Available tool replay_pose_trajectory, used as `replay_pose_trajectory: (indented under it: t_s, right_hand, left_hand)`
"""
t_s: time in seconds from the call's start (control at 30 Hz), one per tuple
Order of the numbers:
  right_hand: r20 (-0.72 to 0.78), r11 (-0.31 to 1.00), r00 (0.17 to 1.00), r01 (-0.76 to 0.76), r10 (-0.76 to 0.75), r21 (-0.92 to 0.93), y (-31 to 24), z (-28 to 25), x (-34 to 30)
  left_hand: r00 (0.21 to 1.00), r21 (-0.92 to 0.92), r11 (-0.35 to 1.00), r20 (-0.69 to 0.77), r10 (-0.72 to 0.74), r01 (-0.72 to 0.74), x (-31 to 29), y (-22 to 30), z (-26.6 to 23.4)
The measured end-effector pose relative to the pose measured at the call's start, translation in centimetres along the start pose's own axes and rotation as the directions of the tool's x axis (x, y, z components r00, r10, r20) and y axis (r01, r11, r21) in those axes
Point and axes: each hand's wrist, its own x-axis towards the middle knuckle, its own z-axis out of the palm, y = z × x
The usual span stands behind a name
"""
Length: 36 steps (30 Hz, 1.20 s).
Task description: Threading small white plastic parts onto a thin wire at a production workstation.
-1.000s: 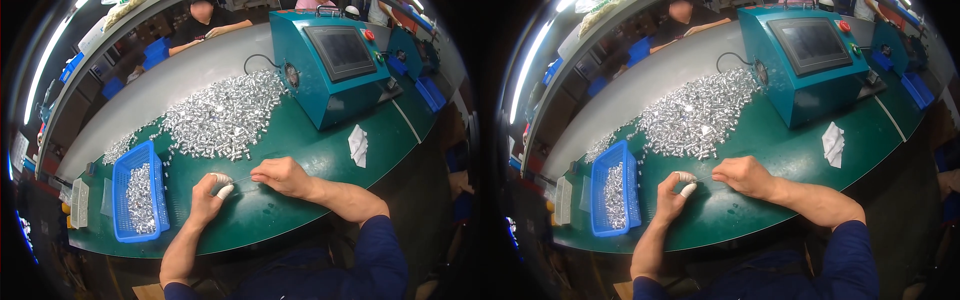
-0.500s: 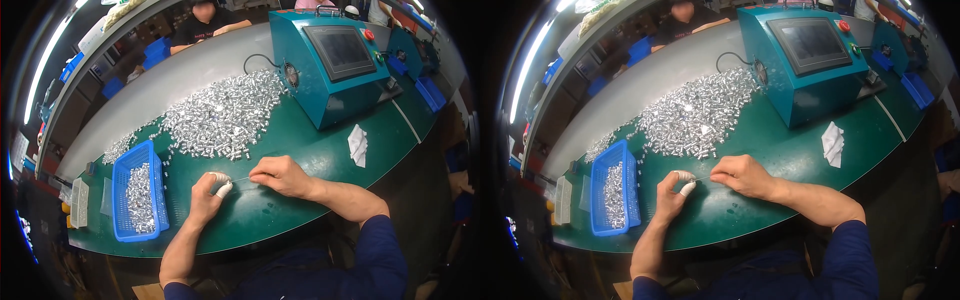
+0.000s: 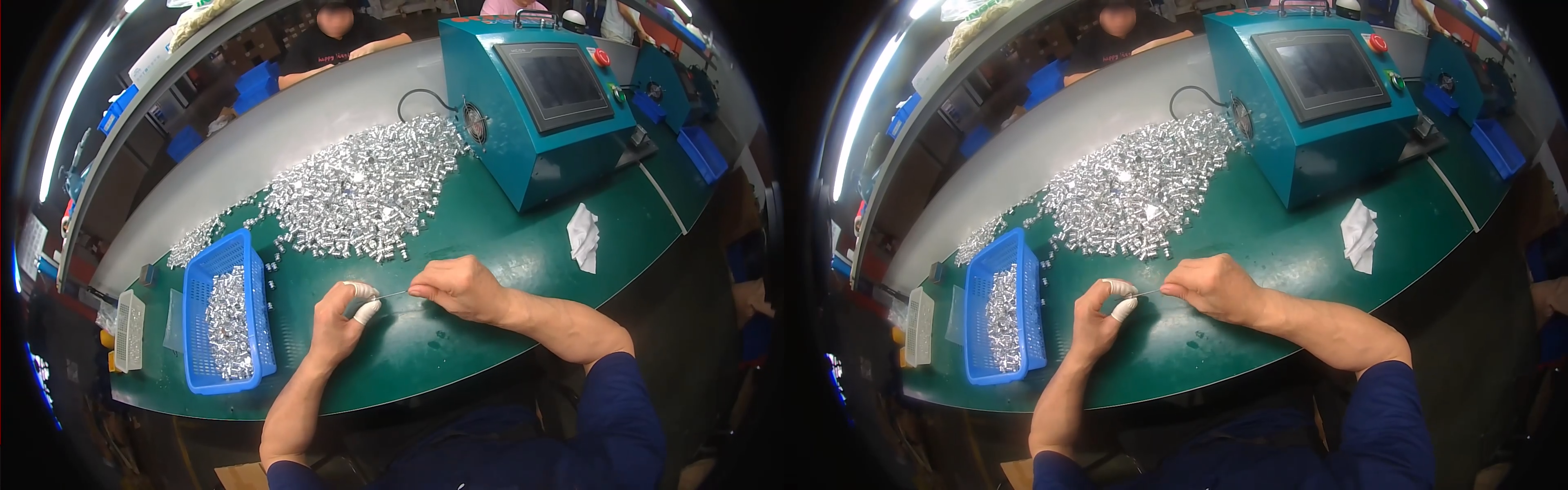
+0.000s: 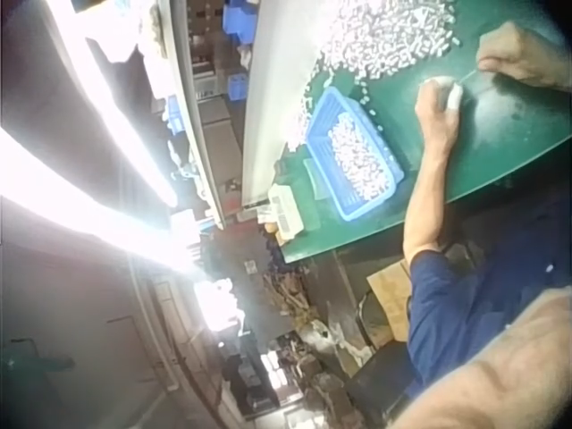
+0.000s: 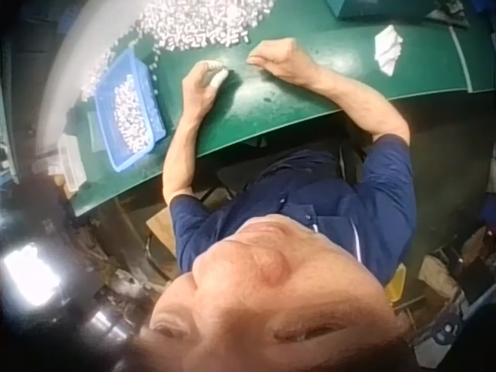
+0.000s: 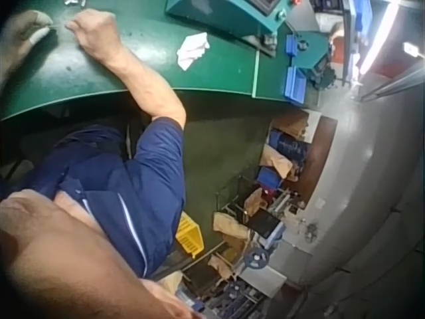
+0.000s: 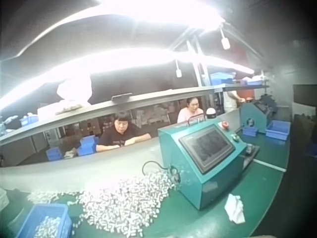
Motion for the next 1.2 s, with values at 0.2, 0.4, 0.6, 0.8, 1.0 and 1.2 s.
replay_pose_trajectory:
  t_s: [0.2, 0.4, 0.6, 0.8, 1.0, 1.2]
  right_hand:
    - [0.565, 0.356, 0.574, -0.816, 0.593, 0.455, 0.6, -0.7, 0.5]
    - [0.067, 0.896, 0.94, -0.339, 0.334, 0.288, -0.9, -0.4, 0.5]
    - [0.303, 0.749, 0.821, -0.568, 0.484, 0.341, 0.1, -0.5, 0.5]
    - [0.375, 0.635, 0.76, -0.65, 0.531, 0.418, -0.4, 0.2, 0.2]
    - [0.075, 0.999, 0.997, -0.027, 0.025, 0.027, -0.3, -0.3, 0.1]
    - [0.501, 0.355, 0.626, -0.767, 0.598, 0.534, -0.2, -0.2, 0.5]
  left_hand:
    - [0.969, 0.135, 0.962, -0.044, 0.243, -0.236, 0.4, 0.5, 0.1]
    - [0.996, 0.031, 0.998, -0.067, 0.062, -0.06, 0.1, 0.0, 0.0]
    - [0.973, 0.152, 0.965, -0.053, 0.225, -0.215, 0.2, 0.1, -0.1]
    - [0.991, 0.115, 0.987, -0.053, 0.119, -0.112, 0.2, -0.2, 0.0]
    - [0.993, 0.08, 0.991, -0.042, 0.11, -0.106, 0.2, -0.1, 0.1]
    - [0.974, 0.145, 0.967, -0.065, 0.219, -0.208, 0.4, 0.3, 0.2]
